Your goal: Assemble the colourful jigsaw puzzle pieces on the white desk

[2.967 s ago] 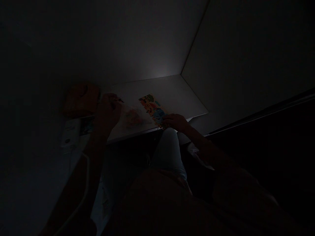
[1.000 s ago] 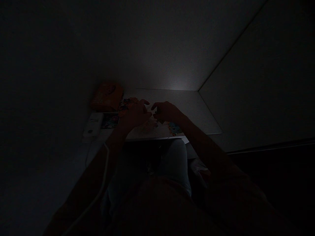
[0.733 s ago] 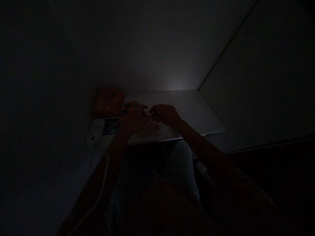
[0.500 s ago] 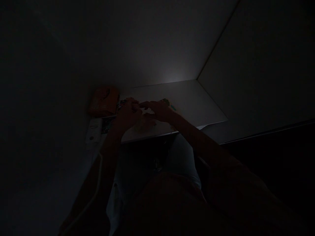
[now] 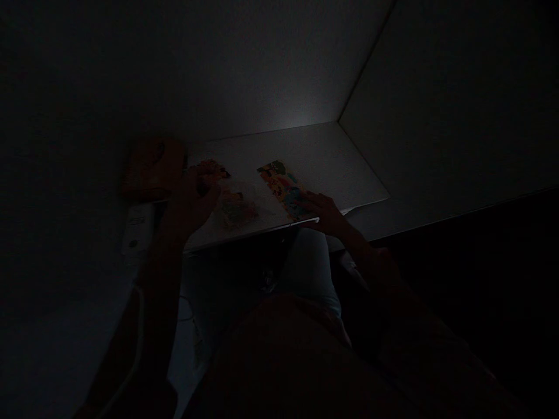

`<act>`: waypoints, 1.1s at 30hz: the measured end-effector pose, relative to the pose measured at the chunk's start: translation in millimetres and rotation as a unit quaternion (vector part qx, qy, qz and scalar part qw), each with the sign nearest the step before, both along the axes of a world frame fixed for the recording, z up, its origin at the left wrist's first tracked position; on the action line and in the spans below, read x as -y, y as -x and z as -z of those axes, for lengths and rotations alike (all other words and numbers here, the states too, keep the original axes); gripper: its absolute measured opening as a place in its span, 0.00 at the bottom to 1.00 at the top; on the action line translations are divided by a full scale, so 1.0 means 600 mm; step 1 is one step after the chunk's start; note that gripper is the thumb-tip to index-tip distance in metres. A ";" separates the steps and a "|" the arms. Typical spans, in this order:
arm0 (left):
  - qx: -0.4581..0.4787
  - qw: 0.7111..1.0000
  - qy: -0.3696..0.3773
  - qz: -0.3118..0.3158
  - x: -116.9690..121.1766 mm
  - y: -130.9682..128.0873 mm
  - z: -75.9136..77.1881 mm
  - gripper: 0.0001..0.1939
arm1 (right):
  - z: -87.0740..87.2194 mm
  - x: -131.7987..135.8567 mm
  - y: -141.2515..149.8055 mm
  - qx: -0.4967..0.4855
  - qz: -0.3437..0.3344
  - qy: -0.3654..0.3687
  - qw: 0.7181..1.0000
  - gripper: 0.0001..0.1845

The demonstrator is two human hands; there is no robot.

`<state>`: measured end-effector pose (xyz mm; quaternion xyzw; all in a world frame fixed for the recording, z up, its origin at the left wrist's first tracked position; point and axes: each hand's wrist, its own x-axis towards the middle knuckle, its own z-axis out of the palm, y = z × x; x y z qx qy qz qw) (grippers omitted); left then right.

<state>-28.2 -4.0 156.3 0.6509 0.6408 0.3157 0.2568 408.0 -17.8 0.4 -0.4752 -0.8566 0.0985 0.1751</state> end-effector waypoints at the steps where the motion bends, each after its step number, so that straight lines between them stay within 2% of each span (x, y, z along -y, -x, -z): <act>1: -0.009 1.000 -0.003 -0.007 0.001 0.002 -0.001 0.30 | 0.015 0.006 0.004 0.007 0.015 0.000 1.000 0.35; 3: -0.026 0.999 -0.005 -0.018 0.005 0.003 -0.005 0.28 | 0.037 0.015 0.021 0.006 0.030 -0.001 1.000 0.27; 6: -0.038 0.999 0.003 -0.016 0.013 0.001 -0.015 0.26 | 0.050 0.027 0.044 -0.007 0.029 -0.003 1.000 0.21; 10: -0.054 0.998 0.008 -0.018 0.023 -0.004 -0.022 0.25 | 0.045 0.040 0.054 -0.007 0.038 0.006 0.999 0.18; 17: -0.060 0.998 -0.007 -0.016 0.029 -0.009 -0.024 0.23 | 0.029 0.037 0.039 -0.031 0.019 0.018 0.999 0.20; 20: -0.061 0.998 -0.004 0.001 0.032 -0.013 -0.028 0.24 | 0.018 0.030 0.032 -0.028 0.024 0.009 0.999 0.20; 23: -0.067 0.997 -0.034 0.033 0.031 -0.013 -0.027 0.21 | -0.002 0.018 0.030 -0.008 0.036 0.009 0.999 0.20; 28: -0.131 0.975 -0.104 0.145 0.022 -0.008 -0.031 0.14 | -0.049 -0.021 0.030 0.003 0.026 0.011 1.000 0.20; 30: -0.182 0.961 -0.090 0.187 0.020 -0.010 -0.040 0.18 | -0.067 -0.040 0.031 -0.004 0.017 0.025 1.000 0.19; 33: -0.271 0.943 -0.016 0.194 0.025 -0.021 -0.056 0.25 | -0.086 -0.066 0.035 -0.013 0.021 0.057 0.998 0.18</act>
